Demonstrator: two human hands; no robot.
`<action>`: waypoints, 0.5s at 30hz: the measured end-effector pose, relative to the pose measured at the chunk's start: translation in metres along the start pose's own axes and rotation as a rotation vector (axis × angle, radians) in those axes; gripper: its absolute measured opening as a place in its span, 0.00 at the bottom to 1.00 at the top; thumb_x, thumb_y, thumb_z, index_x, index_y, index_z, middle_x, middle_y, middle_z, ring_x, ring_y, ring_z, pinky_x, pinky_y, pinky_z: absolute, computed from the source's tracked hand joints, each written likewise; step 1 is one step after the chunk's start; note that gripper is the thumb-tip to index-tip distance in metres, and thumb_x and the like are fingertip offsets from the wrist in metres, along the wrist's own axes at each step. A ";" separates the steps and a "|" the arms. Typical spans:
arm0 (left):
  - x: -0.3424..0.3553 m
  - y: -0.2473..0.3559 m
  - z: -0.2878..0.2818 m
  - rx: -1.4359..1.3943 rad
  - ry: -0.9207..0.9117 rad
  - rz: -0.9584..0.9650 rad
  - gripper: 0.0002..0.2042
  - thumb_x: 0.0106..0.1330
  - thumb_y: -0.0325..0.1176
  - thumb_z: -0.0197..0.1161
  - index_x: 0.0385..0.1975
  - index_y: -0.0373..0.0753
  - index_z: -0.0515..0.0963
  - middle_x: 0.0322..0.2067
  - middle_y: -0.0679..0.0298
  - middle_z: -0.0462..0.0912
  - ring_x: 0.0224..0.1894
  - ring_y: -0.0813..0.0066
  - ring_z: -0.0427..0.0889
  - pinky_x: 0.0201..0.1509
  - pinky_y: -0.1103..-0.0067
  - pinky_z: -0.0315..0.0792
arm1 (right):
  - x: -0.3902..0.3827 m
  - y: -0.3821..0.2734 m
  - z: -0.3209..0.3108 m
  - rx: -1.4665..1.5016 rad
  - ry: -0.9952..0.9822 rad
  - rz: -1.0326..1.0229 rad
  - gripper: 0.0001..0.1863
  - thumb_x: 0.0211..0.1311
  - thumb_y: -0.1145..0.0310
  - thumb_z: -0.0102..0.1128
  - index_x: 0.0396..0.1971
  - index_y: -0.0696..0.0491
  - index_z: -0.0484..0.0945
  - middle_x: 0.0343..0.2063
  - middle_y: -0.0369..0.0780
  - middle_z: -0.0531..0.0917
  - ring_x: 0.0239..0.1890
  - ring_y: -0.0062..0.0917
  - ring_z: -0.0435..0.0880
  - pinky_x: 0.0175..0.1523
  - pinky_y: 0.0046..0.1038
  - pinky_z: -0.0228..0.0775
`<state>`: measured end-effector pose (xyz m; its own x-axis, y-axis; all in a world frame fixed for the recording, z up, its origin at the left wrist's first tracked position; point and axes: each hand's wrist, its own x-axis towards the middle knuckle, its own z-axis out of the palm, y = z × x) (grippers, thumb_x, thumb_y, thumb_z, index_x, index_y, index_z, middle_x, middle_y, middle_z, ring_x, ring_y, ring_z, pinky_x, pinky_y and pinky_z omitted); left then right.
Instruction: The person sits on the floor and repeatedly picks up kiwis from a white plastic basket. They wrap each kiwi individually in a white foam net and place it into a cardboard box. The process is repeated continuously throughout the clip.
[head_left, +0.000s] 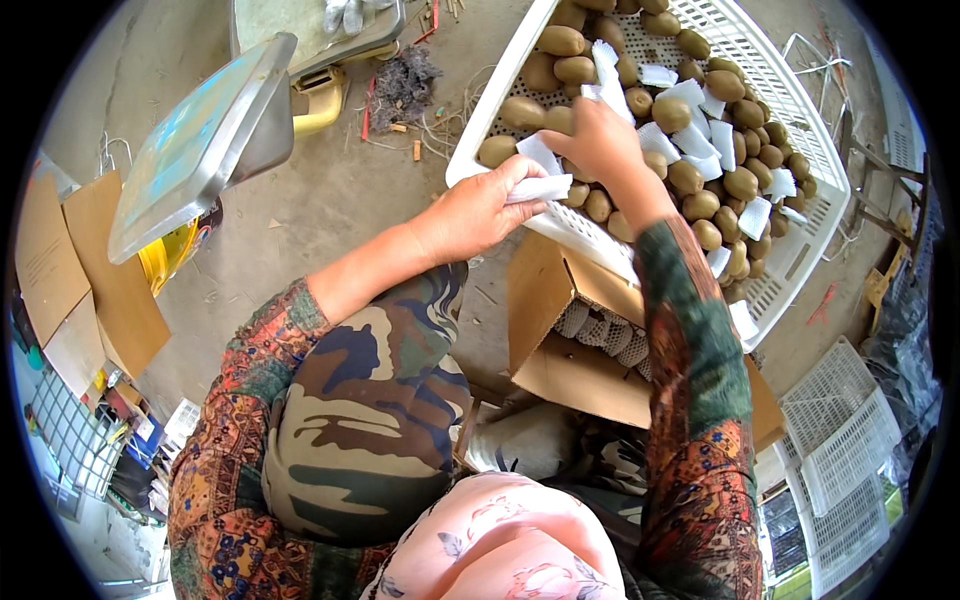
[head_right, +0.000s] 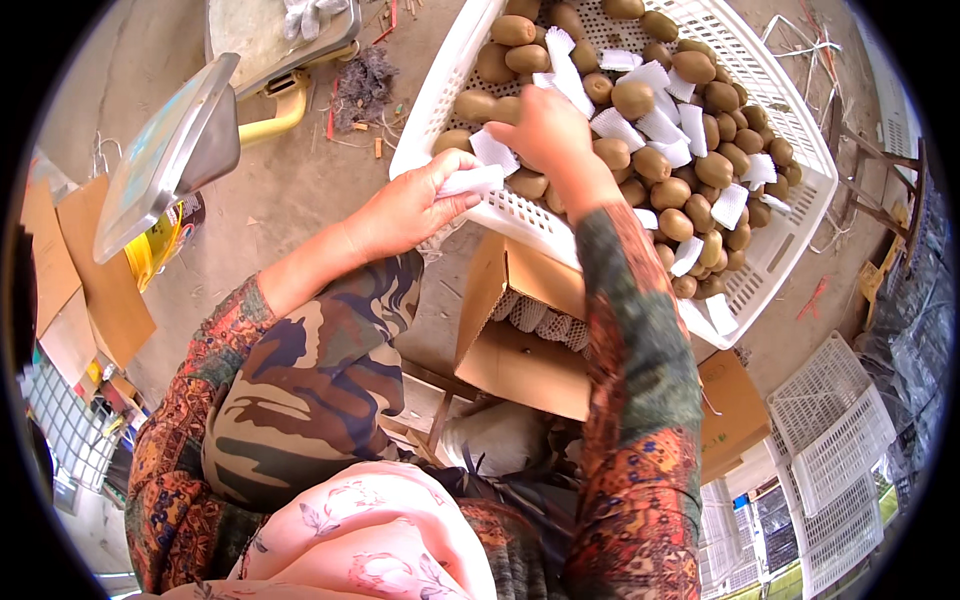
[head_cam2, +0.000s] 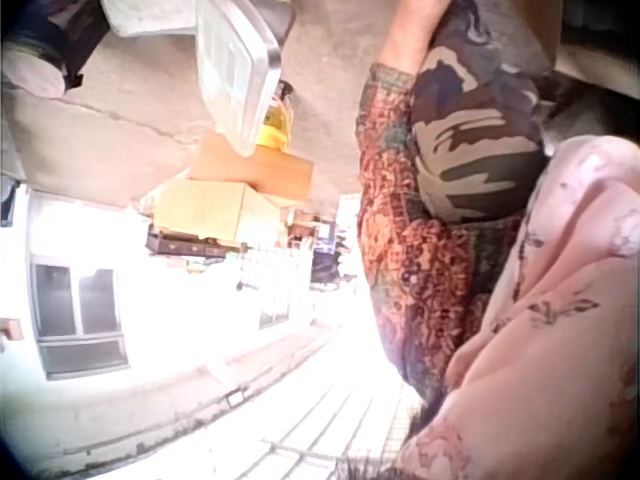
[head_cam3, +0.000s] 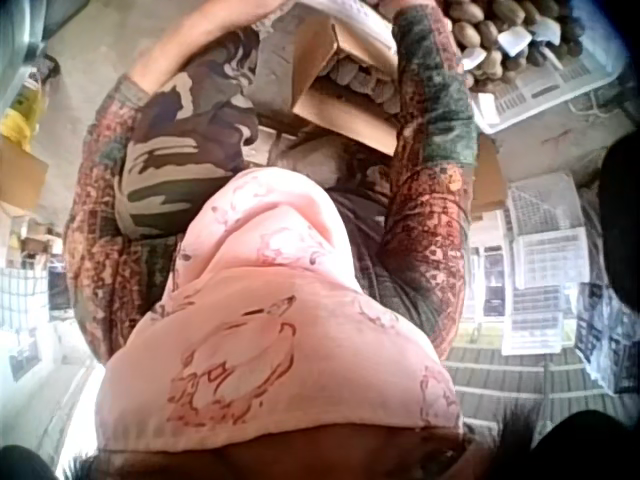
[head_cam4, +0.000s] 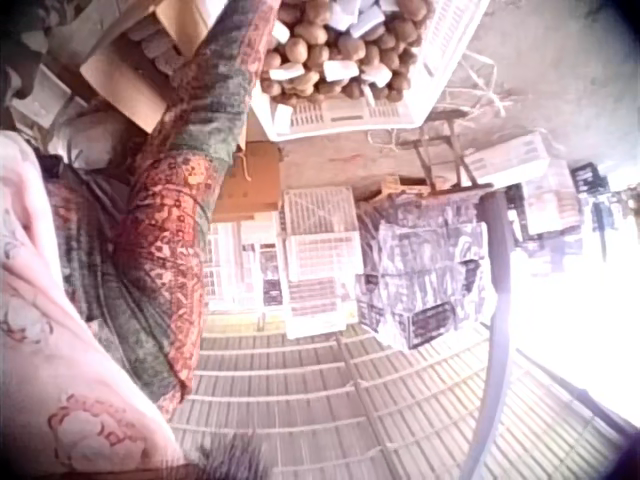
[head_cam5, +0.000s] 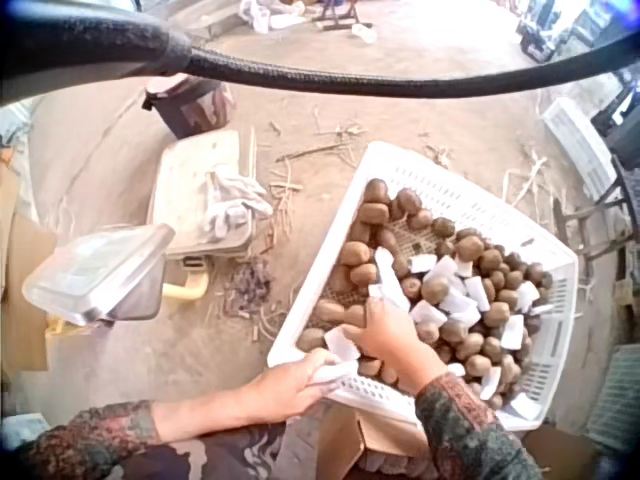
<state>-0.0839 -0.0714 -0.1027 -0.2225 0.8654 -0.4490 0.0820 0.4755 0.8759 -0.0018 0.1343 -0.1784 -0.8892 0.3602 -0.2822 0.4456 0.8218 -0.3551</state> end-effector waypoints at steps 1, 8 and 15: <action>0.001 -0.002 0.000 0.021 -0.002 0.030 0.15 0.75 0.40 0.58 0.54 0.40 0.69 0.39 0.55 0.83 0.44 0.63 0.83 0.47 0.70 0.76 | -0.011 0.008 -0.009 0.139 -0.117 0.257 0.28 0.60 0.48 0.68 0.44 0.59 0.75 0.38 0.47 0.84 0.40 0.37 0.87 0.46 0.36 0.79; 0.000 -0.010 0.000 0.063 0.026 0.076 0.16 0.78 0.47 0.53 0.49 0.40 0.67 0.36 0.56 0.81 0.41 0.62 0.83 0.45 0.70 0.76 | -0.109 0.008 -0.071 1.215 -0.120 0.435 0.27 0.70 0.61 0.62 0.60 0.60 0.66 0.48 0.43 0.80 0.45 0.20 0.84 0.53 0.25 0.77; 0.007 -0.013 0.010 -0.391 0.146 0.009 0.15 0.77 0.44 0.55 0.46 0.36 0.72 0.32 0.66 0.80 0.33 0.82 0.79 0.38 0.80 0.76 | -0.134 -0.013 -0.077 1.140 0.194 0.332 0.25 0.60 0.71 0.72 0.54 0.59 0.73 0.43 0.39 0.83 0.44 0.17 0.84 0.50 0.21 0.79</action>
<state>-0.0772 -0.0698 -0.1190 -0.3611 0.8243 -0.4360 -0.2844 0.3480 0.8933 0.1038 0.1092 -0.0669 -0.6711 0.6212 -0.4047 0.4039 -0.1514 -0.9022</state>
